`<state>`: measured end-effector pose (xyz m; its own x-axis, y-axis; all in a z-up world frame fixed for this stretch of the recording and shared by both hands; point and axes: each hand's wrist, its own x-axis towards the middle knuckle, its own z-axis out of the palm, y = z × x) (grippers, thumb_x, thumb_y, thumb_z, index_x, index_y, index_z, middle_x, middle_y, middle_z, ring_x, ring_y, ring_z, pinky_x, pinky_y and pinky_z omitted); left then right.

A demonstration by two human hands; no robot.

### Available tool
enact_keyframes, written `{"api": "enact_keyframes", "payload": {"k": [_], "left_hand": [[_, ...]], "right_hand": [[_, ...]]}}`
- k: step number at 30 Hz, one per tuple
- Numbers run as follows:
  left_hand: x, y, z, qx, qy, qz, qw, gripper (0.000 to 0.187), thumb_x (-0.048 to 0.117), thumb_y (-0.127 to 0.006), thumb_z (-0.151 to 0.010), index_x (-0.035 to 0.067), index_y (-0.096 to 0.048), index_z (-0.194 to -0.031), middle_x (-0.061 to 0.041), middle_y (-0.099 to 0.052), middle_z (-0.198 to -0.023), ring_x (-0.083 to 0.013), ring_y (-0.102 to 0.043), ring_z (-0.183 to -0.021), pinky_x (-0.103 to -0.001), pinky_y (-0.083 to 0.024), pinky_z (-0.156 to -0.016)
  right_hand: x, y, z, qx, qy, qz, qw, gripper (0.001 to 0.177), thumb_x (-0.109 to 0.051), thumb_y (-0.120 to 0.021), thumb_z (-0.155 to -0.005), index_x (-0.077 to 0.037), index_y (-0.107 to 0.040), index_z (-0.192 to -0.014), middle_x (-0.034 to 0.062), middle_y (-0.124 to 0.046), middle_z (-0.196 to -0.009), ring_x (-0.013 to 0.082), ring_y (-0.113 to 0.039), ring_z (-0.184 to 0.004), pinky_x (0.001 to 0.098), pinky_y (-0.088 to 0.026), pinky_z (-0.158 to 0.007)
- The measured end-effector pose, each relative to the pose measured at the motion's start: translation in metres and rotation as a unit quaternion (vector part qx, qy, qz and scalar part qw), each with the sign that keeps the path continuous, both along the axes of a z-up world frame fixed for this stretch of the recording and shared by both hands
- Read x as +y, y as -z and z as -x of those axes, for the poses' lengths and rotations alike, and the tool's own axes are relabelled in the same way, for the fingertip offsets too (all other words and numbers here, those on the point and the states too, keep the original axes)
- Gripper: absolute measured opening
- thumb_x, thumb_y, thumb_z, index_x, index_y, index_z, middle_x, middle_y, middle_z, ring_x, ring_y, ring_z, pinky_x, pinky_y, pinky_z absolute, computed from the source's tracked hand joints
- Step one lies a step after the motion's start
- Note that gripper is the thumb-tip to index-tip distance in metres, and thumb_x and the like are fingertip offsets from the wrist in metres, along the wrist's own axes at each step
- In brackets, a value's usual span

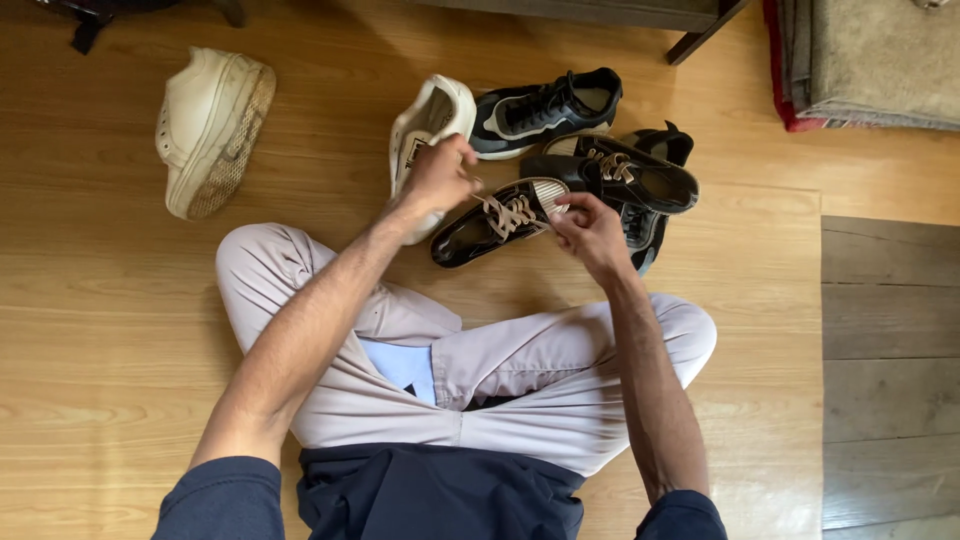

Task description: The person sits on the floor and cleans a black sneaker with a cloth, then ties its laces. After finishing, the person places the sneaker on a wooden shoe rack among other shoes.

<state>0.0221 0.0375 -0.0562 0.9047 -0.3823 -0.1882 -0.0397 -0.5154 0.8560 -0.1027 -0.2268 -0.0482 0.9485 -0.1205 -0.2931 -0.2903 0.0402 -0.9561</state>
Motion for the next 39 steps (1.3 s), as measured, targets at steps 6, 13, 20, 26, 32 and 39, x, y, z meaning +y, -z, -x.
{"api": "enact_keyframes", "payload": {"k": [6,13,20,26,32,39], "left_hand": [[0.024,0.016,-0.021,-0.029,-0.096,0.072,0.992,0.028,0.011,-0.080,-0.076,0.010,-0.068,-0.102,-0.011,-0.075,-0.077,-0.0222,-0.076,-0.069,-0.031,-0.059,-0.071],[0.012,0.021,-0.016,-0.075,-0.126,0.092,0.985,0.029,0.015,-0.079,-0.079,0.015,-0.065,-0.105,-0.005,-0.078,-0.081,-0.0209,-0.077,-0.075,-0.032,-0.060,-0.073],[-0.007,-0.012,-0.006,-0.258,-0.079,0.006,0.963,0.067,0.002,-0.088,-0.082,-0.002,-0.047,-0.135,-0.021,-0.063,-0.124,-0.0283,-0.065,-0.096,-0.038,-0.057,-0.086],[-0.017,-0.012,0.020,-0.275,0.278,-0.140,0.910,0.042,-0.009,-0.064,-0.088,0.010,-0.069,-0.124,-0.018,-0.070,-0.110,-0.0361,-0.066,-0.107,-0.048,-0.054,-0.094],[-0.023,0.079,0.014,-0.303,0.300,-0.176,0.887,0.035,-0.005,-0.064,-0.087,0.013,-0.066,-0.116,-0.014,-0.075,-0.099,-0.0334,-0.068,-0.099,-0.050,-0.053,-0.087],[-0.012,0.079,0.003,-0.334,0.273,-0.156,0.888,0.009,0.005,-0.068,-0.089,0.013,-0.067,-0.094,-0.010,-0.074,-0.083,-0.0312,-0.067,-0.088,-0.047,-0.052,-0.079]], "right_hand": [[-0.021,-0.010,0.014,0.055,-0.107,0.163,0.979,0.036,-0.001,-0.076,-0.088,0.000,-0.068,-0.123,0.0123,-0.068,-0.071,0.0170,-0.064,-0.056,0.0287,-0.052,-0.053],[-0.037,0.083,0.006,0.181,-0.277,0.514,0.791,0.035,-0.025,-0.080,-0.085,-0.032,-0.075,-0.120,0.0167,-0.079,-0.093,0.0387,-0.076,-0.092,0.0492,-0.061,-0.084],[0.021,0.019,-0.001,0.160,-0.280,0.520,0.790,0.036,-0.020,-0.067,-0.099,-0.020,-0.061,-0.134,0.0135,-0.075,-0.117,0.0339,-0.074,-0.102,0.0529,-0.059,-0.094],[0.045,0.042,0.001,-0.037,-0.225,0.393,0.891,0.034,-0.024,-0.077,-0.087,-0.007,-0.070,-0.115,0.0223,-0.074,-0.105,0.0444,-0.072,-0.101,0.0576,-0.060,-0.086],[0.049,0.081,0.006,-0.081,-0.160,0.418,0.890,0.029,-0.025,-0.076,-0.090,-0.014,-0.063,-0.114,0.0131,-0.076,-0.096,0.0404,-0.073,-0.094,0.0586,-0.060,-0.080],[0.047,0.065,0.008,-0.056,-0.093,0.294,0.950,0.031,-0.018,-0.080,-0.088,-0.018,-0.071,-0.117,0.0128,-0.079,-0.094,0.0333,-0.077,-0.090,0.0457,-0.062,-0.079]]}}
